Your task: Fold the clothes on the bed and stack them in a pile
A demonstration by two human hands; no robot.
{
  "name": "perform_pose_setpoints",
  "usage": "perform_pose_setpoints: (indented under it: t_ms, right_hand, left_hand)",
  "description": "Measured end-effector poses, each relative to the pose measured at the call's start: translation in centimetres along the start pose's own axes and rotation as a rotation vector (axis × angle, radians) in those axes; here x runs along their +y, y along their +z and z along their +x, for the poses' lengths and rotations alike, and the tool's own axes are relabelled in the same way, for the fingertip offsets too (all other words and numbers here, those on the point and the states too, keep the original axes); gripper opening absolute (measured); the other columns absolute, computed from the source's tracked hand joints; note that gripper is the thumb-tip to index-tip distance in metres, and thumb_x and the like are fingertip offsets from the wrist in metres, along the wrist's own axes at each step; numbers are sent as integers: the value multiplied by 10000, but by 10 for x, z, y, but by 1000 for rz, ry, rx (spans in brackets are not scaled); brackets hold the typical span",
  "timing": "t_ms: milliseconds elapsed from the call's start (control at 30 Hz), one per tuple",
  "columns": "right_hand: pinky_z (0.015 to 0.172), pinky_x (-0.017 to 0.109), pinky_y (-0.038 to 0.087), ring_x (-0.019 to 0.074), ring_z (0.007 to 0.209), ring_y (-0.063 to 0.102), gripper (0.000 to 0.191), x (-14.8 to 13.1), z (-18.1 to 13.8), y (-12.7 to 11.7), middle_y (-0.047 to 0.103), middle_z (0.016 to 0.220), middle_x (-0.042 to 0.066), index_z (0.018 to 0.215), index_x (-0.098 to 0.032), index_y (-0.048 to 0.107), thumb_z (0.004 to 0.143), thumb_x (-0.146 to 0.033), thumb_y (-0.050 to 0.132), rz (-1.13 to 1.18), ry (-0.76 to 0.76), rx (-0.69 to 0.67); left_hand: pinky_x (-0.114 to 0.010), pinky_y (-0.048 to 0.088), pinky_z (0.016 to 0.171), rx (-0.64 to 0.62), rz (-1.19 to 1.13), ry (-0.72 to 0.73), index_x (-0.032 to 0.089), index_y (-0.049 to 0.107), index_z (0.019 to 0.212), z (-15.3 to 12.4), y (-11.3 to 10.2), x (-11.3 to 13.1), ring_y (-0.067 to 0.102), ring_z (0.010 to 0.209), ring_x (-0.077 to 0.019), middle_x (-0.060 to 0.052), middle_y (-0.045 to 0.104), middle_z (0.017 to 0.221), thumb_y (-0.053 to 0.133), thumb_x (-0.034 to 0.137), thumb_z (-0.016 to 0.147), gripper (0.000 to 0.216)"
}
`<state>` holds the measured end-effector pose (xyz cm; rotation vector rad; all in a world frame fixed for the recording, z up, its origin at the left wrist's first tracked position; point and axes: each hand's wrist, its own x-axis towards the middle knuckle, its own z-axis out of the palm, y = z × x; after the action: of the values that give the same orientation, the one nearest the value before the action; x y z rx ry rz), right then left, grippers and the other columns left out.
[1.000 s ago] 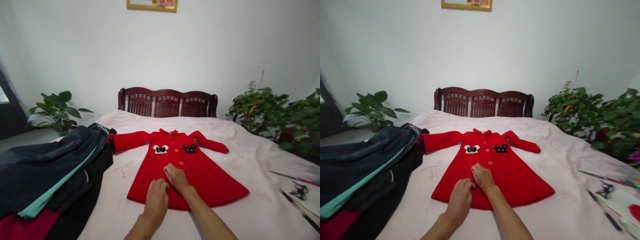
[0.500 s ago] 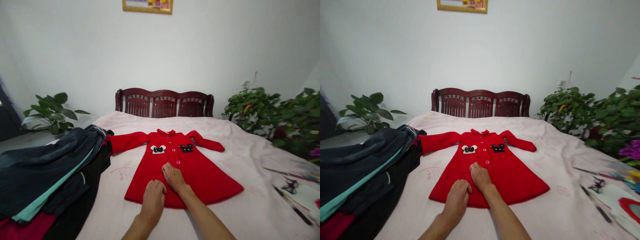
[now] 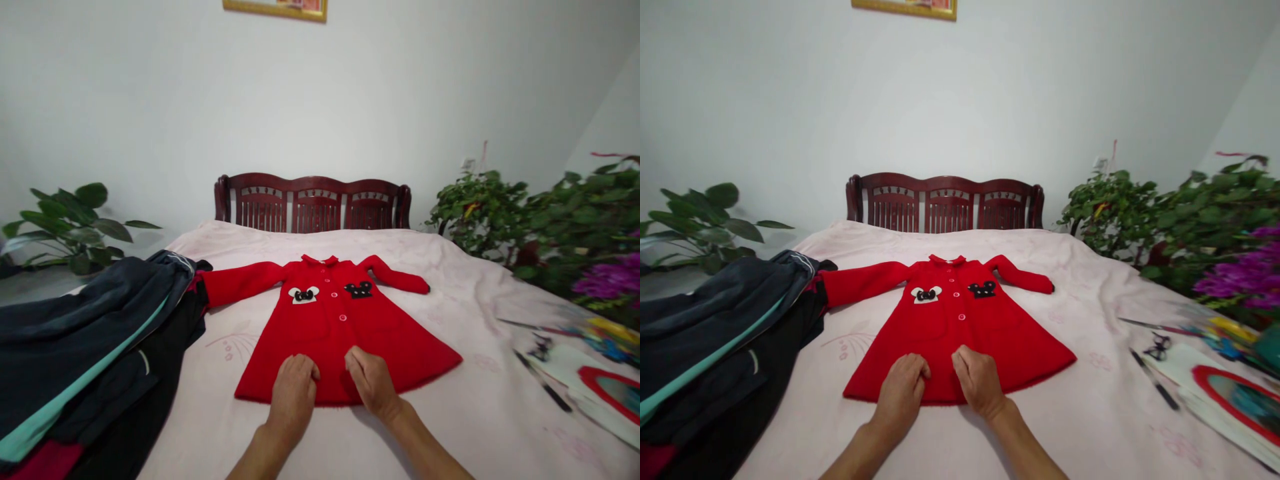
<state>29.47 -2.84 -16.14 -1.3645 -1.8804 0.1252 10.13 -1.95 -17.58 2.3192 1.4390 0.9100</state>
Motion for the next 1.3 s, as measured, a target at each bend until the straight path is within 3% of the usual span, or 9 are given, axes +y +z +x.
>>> perform_pose_setpoints:
  t_ms: [100, 233, 433, 700, 833, 1000, 1133, 1233, 1300]
  right_hand:
    - [635, 267, 389, 151, 620, 576, 404, 28, -8, -21, 630, 675, 13, 756, -216, 575, 1004, -425, 334, -159, 109, 132]
    - [844, 319, 458, 216, 939, 654, 326, 84, -11, -61, 719, 1017, 91, 1010, -184, 657, 969, -371, 394, -320, 294, 307]
    - [916, 313, 460, 223, 1042, 633, 320, 144, -29, -104, 676, 1146, 118, 1148, -148, 683, 916, -222, 476, -564, 593, 183]
    - [752, 264, 469, 184, 992, 658, 304, 131, -26, -113, 666, 1135, 73, 1100, -251, 720, 975, -283, 445, -745, 613, -105]
    - [672, 291, 461, 239, 942, 680, 323, 125, -12, -116, 683, 1045, 125, 963, -183, 726, 975, -243, 409, -889, 597, -266]
    - [731, 307, 467, 244, 937, 694, 319, 134, 3, -118, 706, 983, 154, 959, -135, 718, 931, -107, 402, -902, 550, -301]
    - [728, 296, 454, 230, 913, 695, 295, 137, 2, -120, 709, 991, 148, 941, -135, 712, 940, -154, 418, -889, 547, -283]
    - [701, 292, 438, 214, 895, 686, 306, 138, -9, -120, 700, 1043, 123, 1006, -153, 686, 967, -225, 391, -879, 573, -229]
    - [690, 288, 426, 201, 895, 673, 317, 141, -18, -120, 693, 1068, 102, 1034, -169, 668, 976, -265, 372, -820, 640, -113]
  left_hand:
    - [-349, 384, 853, 8, 2, 35, 208, 564, 813, -2, 1, -1, 522, 856, -199, -24, 605, 843, 420, 14, 791, 243]
    - [-351, 383, 831, 25, 2, 76, 209, 554, 835, -4, 0, -1, 514, 851, -203, -25, 593, 851, 439, 36, 799, 211]
    - [-349, 391, 817, 5, 1, 60, 212, 548, 822, -2, 0, -1, 526, 849, -204, -28, 595, 847, 423, 33, 811, 219]
    - [-358, 393, 823, -15, -10, 56, 216, 545, 833, -2, 0, -4, 532, 864, -210, -32, 590, 855, 411, 48, 833, 215]
    - [-355, 395, 820, -17, -11, 58, 216, 547, 836, -1, 1, -4, 534, 863, -208, -32, 595, 859, 414, 43, 824, 218]
    - [-342, 401, 811, -6, -5, 66, 217, 553, 829, -2, 0, -4, 544, 858, -207, -28, 595, 850, 427, 45, 814, 214]
    - [-348, 403, 832, -4, -11, 69, 219, 554, 835, -3, 0, -5, 550, 873, -206, -29, 601, 864, 422, 41, 813, 223]
    - [-358, 400, 844, -10, -16, 60, 217, 552, 839, -3, 1, -5, 545, 880, -209, -31, 600, 867, 411, 38, 817, 229]
    - [-358, 400, 837, -14, -19, 57, 216, 550, 842, -3, 1, -5, 541, 876, -209, -32, 596, 865, 404, 38, 821, 232]
